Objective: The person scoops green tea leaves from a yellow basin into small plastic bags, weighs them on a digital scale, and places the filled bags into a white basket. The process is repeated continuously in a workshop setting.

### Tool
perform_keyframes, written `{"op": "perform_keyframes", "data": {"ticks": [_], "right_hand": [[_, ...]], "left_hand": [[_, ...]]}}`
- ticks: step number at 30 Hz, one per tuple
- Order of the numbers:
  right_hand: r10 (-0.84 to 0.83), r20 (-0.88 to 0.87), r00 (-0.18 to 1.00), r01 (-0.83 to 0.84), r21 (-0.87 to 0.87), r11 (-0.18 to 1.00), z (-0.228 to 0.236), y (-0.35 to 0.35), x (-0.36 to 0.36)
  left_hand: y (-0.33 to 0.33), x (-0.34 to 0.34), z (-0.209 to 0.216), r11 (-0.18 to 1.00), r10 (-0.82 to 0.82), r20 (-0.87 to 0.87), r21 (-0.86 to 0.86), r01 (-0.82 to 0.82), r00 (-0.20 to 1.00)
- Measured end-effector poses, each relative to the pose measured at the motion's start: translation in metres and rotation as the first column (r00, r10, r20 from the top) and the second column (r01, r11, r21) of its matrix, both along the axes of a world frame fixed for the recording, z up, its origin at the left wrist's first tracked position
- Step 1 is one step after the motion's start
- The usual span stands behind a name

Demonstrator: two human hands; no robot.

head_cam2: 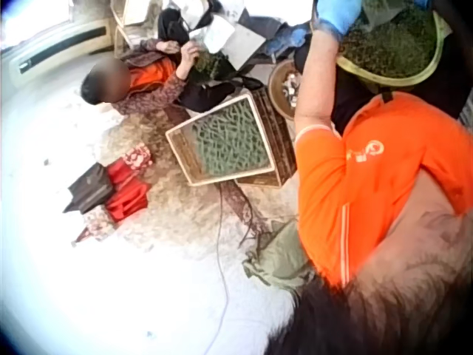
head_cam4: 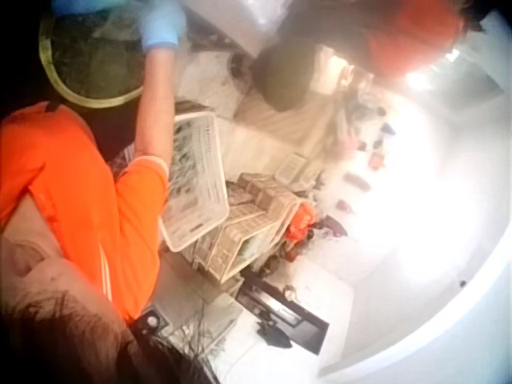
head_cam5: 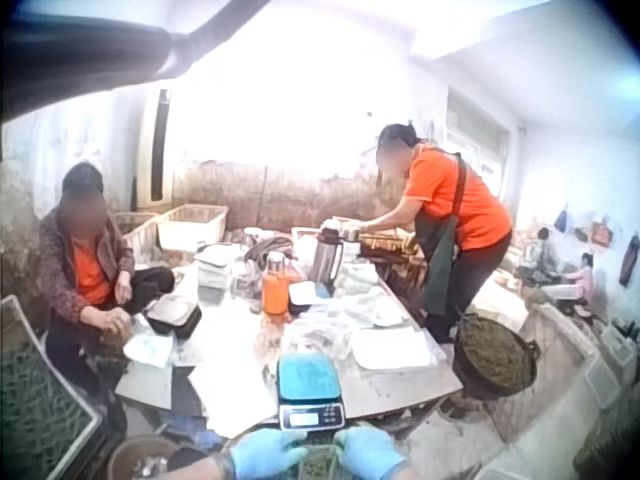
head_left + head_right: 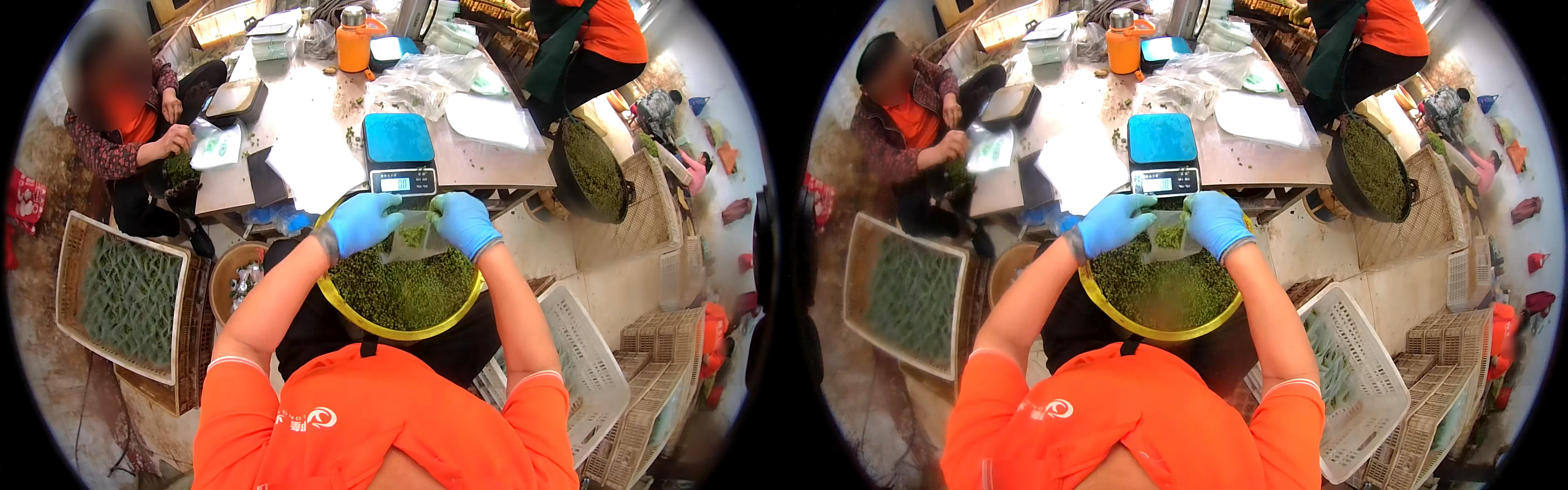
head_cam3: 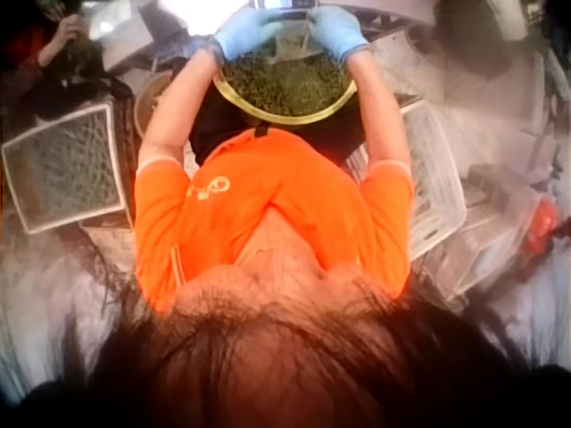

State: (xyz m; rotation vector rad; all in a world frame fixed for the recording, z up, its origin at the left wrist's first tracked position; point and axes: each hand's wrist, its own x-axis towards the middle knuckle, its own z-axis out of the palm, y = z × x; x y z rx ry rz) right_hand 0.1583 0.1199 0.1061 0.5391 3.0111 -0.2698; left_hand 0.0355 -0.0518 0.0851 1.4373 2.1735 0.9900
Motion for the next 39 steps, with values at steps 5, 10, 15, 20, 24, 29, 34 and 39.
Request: {"op": "perform_keyframes", "data": {"ticks": [5, 10, 15, 20, 24, 29, 34, 39], "right_hand": [[-0.013, 0.033, 0.999, 0.016, -0.095, 0.995, -0.026, 0.004, -0.005], [-0.034, -0.042, 0.999, 0.018, -0.321, 0.947, -0.020, 0.006, -0.011], [-0.091, -0.230, 0.969, -0.014, -0.419, 0.908, -0.058, 0.027, 0.048], [0.230, 0.145, 0.962, -0.248, 0.121, 0.961, -0.142, -0.060, 0.076], [0.098, 0.217, 0.971, -0.108, 0.035, 0.993, -0.148, -0.040, 0.053], [0.037, 0.334, 0.942, -0.014, -0.069, 0.998, -0.164, -0.047, 0.046], [0.096, 0.171, 0.981, -0.087, -0.061, 0.994, -0.159, -0.054, 0.062], [0.042, 0.378, 0.925, -0.011, -0.085, 0.996, -0.158, -0.039, 0.039]], "left_hand": [[-0.019, 0.047, 0.006, 0.964, -0.128, -0.281, 0.188, 0.186, 0.951], [-0.007, 0.046, -0.044, 0.963, -0.190, -0.359, -0.249, 0.103, 0.914], [-0.006, 0.024, -0.053, 0.990, -0.104, -0.369, -0.125, 0.062, 0.924], [0.017, 0.017, -0.049, 0.983, -0.183, -0.376, -0.066, 0.171, 0.908], [0.034, 0.015, -0.027, 0.971, -0.239, -0.473, -0.130, 0.201, 0.848], [0.027, 0.021, -0.037, 0.932, -0.314, -0.407, -0.306, 0.196, 0.858], [0.014, 0.020, -0.035, 0.947, -0.259, -0.372, -0.279, 0.158, 0.891], [0.017, 0.020, -0.026, 0.972, -0.227, -0.484, -0.162, 0.168, 0.845]]}}
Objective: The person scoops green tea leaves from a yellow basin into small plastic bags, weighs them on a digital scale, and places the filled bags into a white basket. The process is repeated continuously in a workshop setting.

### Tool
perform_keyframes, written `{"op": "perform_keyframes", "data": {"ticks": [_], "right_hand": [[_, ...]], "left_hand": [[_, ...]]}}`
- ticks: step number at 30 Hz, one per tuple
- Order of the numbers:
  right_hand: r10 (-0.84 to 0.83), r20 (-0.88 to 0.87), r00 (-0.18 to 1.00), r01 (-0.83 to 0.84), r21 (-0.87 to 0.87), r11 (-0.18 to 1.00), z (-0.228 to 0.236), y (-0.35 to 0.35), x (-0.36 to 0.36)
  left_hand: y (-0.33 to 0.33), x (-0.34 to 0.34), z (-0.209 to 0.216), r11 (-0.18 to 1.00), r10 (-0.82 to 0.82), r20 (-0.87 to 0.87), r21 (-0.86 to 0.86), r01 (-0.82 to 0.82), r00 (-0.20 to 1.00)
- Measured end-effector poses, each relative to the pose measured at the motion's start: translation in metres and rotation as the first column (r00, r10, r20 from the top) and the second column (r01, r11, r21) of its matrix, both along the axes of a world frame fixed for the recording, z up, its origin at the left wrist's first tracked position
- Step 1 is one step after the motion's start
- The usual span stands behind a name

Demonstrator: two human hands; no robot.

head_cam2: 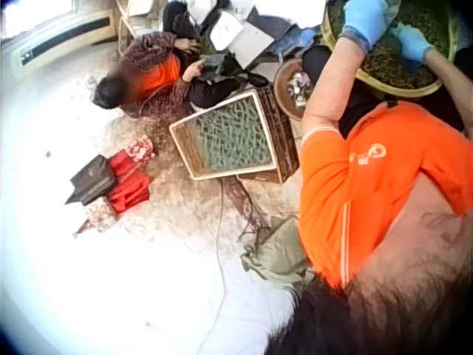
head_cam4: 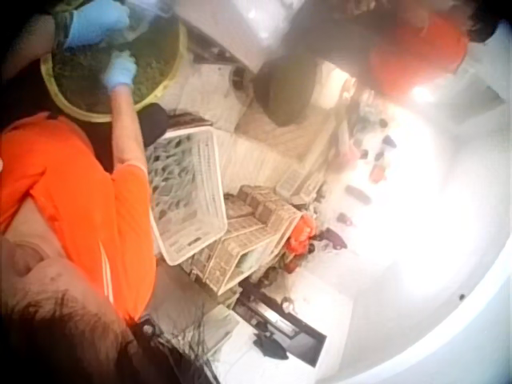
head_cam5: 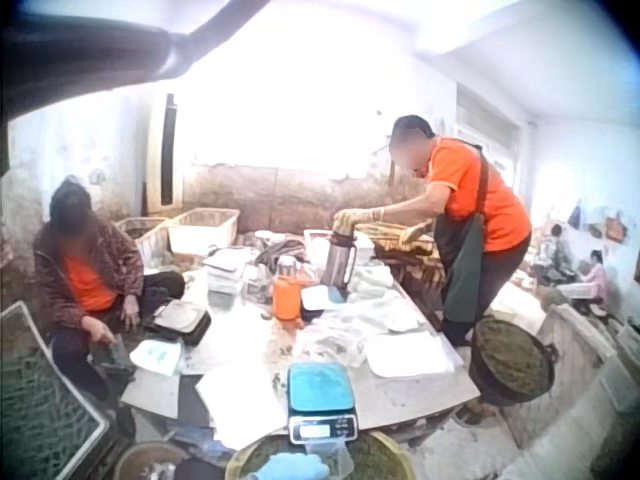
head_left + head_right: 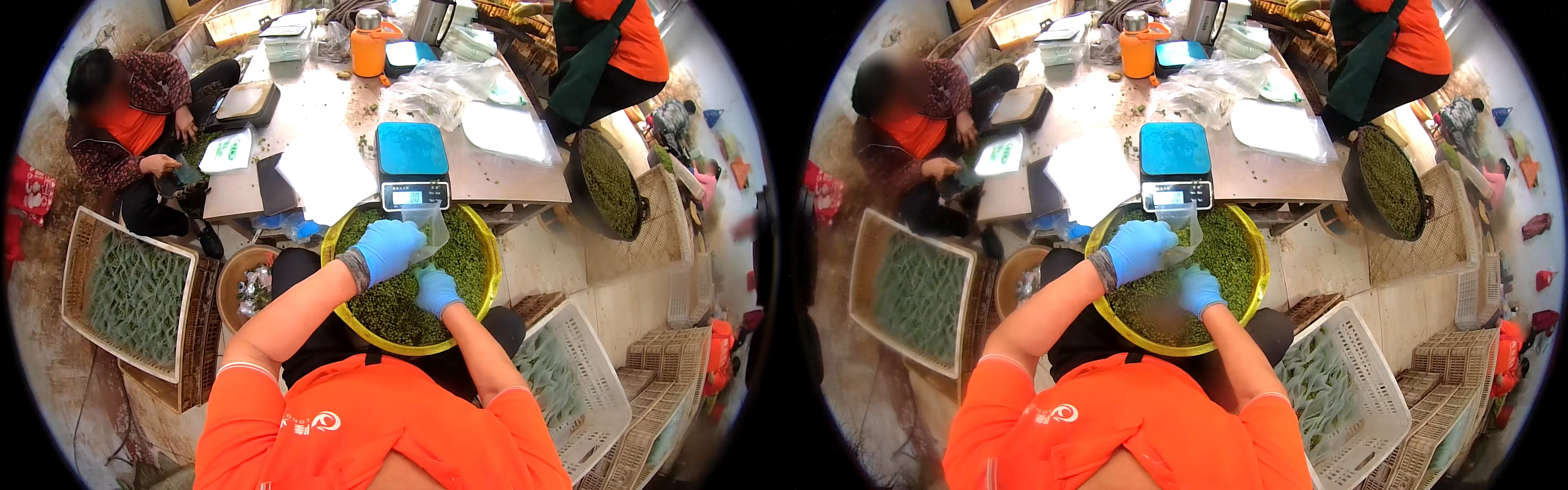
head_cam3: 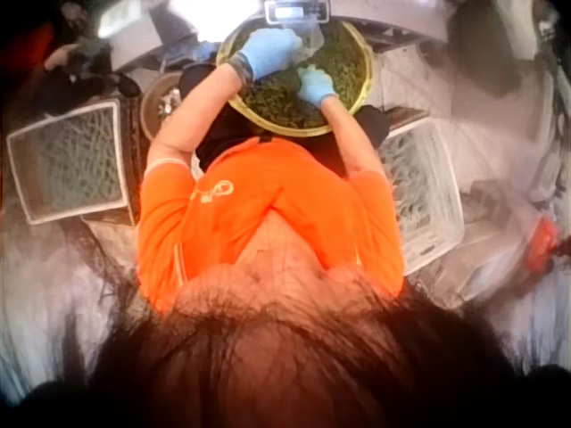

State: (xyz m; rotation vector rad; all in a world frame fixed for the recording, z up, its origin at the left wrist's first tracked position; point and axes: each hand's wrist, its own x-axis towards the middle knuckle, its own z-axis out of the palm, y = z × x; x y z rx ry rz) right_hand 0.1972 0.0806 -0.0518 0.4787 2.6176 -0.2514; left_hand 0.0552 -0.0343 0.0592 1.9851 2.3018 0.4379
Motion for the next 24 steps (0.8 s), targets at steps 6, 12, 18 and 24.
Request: {"op": "perform_keyframes", "data": {"ticks": [6, 12, 18, 24], "right_hand": [[-0.258, -0.142, 0.956, 0.179, -0.415, 0.892, 0.017, 0.014, 0.003], [-0.667, -0.176, 0.724, 0.146, -0.906, 0.397, 0.048, 0.061, 0.002], [-0.746, -0.284, 0.602, -0.079, -0.951, 0.298, 0.154, 0.046, -0.011], [-0.610, -0.448, 0.654, -0.061, -0.835, 0.547, 0.157, 0.025, -0.022]], "left_hand": [[-0.023, 0.009, -0.030, 1.000, 0.025, 0.089, -0.013, -0.023, 0.996], [-0.021, 0.010, -0.022, 0.991, 0.059, 0.068, -0.122, -0.050, 0.996], [-0.012, 0.017, -0.020, 0.996, 0.050, 0.090, -0.084, -0.043, 0.995], [-0.006, 0.027, -0.022, 0.993, 0.029, 0.042, -0.114, -0.024, 0.999]]}}
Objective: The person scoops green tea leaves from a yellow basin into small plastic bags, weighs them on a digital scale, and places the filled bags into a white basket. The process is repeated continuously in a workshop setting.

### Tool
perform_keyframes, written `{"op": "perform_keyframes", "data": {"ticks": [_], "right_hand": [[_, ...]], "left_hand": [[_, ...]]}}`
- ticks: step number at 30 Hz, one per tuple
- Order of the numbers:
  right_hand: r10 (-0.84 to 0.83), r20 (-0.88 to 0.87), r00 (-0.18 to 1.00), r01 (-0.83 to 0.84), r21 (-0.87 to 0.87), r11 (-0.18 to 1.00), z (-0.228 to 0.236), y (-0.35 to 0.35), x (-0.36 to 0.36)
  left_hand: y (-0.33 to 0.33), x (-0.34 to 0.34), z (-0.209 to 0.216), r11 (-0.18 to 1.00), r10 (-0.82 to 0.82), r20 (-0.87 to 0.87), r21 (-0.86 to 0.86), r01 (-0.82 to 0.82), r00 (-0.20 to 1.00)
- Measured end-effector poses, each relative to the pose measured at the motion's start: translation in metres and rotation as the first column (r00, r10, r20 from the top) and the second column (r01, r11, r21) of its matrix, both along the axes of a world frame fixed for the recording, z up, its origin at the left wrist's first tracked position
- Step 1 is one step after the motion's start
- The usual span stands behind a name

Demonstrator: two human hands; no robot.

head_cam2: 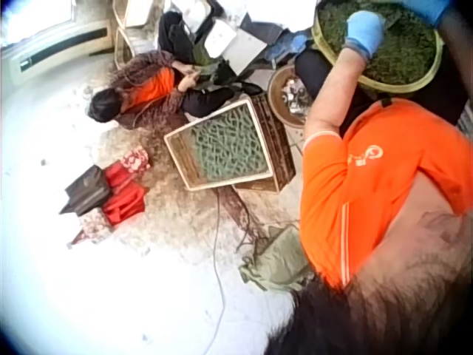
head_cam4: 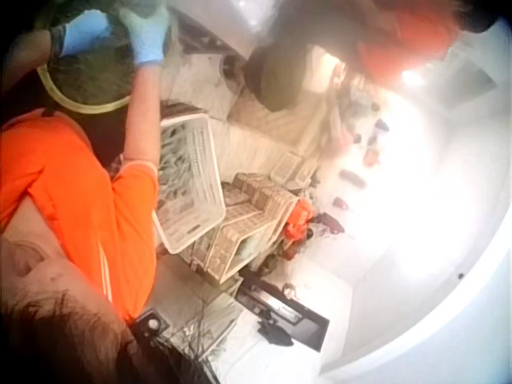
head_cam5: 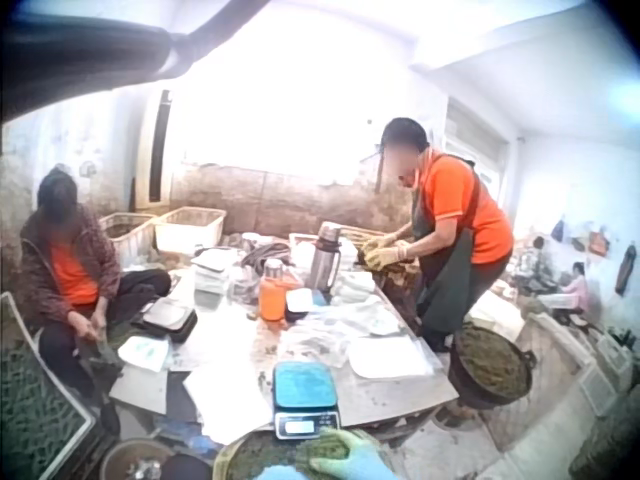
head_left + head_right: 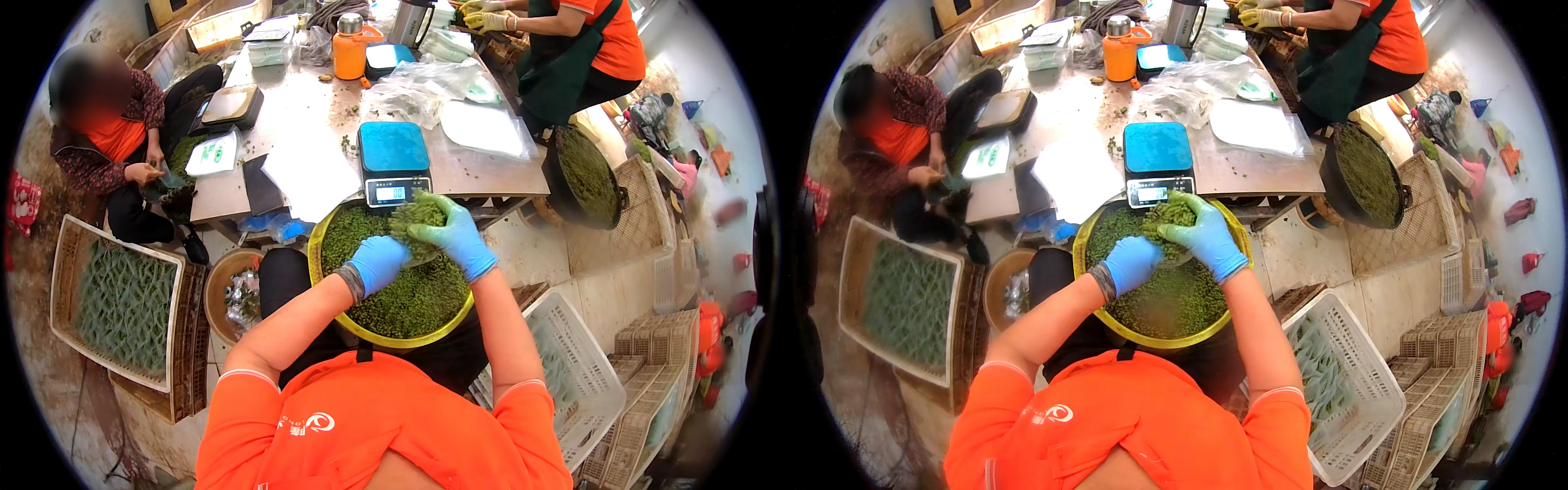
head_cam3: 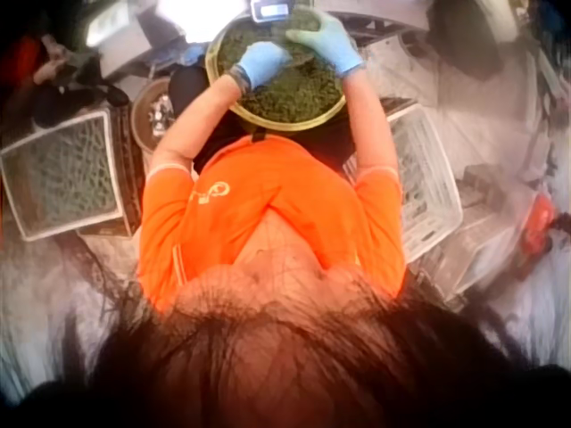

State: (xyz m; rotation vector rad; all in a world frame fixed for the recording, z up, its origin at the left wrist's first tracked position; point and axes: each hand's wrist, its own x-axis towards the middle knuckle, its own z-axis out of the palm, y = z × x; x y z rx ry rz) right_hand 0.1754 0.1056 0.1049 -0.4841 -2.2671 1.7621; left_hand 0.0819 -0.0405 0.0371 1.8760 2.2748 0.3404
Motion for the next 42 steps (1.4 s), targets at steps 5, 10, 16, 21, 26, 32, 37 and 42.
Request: {"op": "perform_keyframes", "data": {"ticks": [5, 10, 16, 21, 26, 32, 37, 42], "right_hand": [[0.021, 0.032, 0.999, -0.031, 0.344, 0.938, -0.004, 0.007, 0.014], [0.068, 0.074, 0.995, -0.096, 0.476, 0.874, -0.009, 0.001, 0.020], [0.101, 0.015, 0.995, -0.098, 0.414, 0.905, -0.014, 0.014, 0.011], [0.128, 0.059, 0.990, -0.140, 0.440, 0.887, -0.014, 0.010, 0.007], [0.235, 0.156, 0.959, -0.279, 0.400, 0.873, -0.001, 0.006, 0.019], [0.276, 0.189, 0.942, -0.335, 0.524, 0.783, -0.005, 0.004, 0.027], [-0.045, 0.176, 0.983, -0.143, 0.905, 0.401, -0.003, -0.020, 0.042], [-0.110, 0.242, 0.964, -0.160, 0.859, 0.487, -0.044, -0.011, 0.048]], "left_hand": [[0.000, 0.001, -0.003, 0.995, 0.023, 0.005, 0.099, -0.023, 1.000], [0.001, 0.003, -0.009, 0.983, 0.042, 0.014, 0.177, -0.044, 0.999], [0.003, 0.006, -0.011, 0.972, -0.046, -0.101, 0.226, 0.068, 0.994], [0.006, 0.011, -0.001, 0.990, -0.020, -0.026, 0.139, 0.023, 0.999], [0.003, 0.008, -0.014, 0.961, 0.016, -0.020, 0.278, -0.009, 1.000], [0.003, 0.007, -0.011, 0.959, 0.002, -0.007, 0.283, 0.000, 1.000], [-0.006, -0.001, -0.014, 0.949, 0.006, 0.041, 0.315, -0.019, 0.999], [-0.001, 0.004, -0.021, 0.948, -0.015, 0.036, 0.317, 0.003, 0.999]]}}
